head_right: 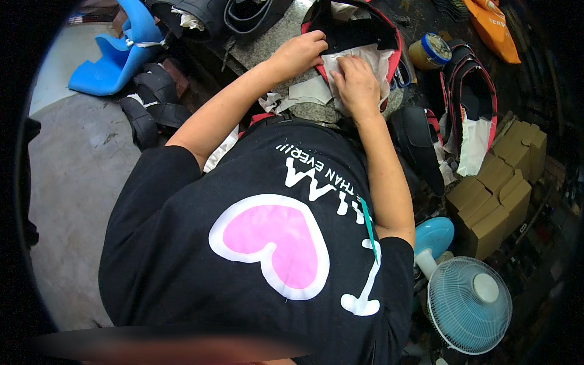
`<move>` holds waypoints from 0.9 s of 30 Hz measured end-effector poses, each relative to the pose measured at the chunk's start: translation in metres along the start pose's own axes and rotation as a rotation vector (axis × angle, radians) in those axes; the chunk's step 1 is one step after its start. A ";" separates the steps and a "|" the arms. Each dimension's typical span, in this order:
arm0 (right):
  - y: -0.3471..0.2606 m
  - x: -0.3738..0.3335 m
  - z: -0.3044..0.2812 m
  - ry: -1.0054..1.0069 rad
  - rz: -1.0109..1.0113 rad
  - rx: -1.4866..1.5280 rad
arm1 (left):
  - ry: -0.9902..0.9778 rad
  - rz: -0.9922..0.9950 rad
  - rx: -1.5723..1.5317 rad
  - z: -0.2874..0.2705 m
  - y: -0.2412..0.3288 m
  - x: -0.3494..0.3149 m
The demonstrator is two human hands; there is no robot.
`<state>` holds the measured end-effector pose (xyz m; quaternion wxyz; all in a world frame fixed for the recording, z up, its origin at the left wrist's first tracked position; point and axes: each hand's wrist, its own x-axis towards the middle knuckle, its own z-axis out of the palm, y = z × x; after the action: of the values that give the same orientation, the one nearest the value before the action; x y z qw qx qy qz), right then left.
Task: The person inserts white padding into the interior of a red and black shoe, then uses scissors to trim the excess material flush with the shoe's opening. The person repeats this process on a second shoe, adjusting the padding and cutting it to fit.
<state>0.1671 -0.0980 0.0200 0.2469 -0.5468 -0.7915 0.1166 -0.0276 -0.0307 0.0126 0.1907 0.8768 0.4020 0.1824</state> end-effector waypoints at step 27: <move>-0.009 0.005 0.003 0.041 0.054 -0.089 | 0.075 -0.070 -0.040 0.015 -0.028 0.025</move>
<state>0.1569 -0.0965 0.0234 0.2354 -0.5808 -0.7755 0.0766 -0.0231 0.0025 -0.0097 0.1991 0.8507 0.4357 0.2163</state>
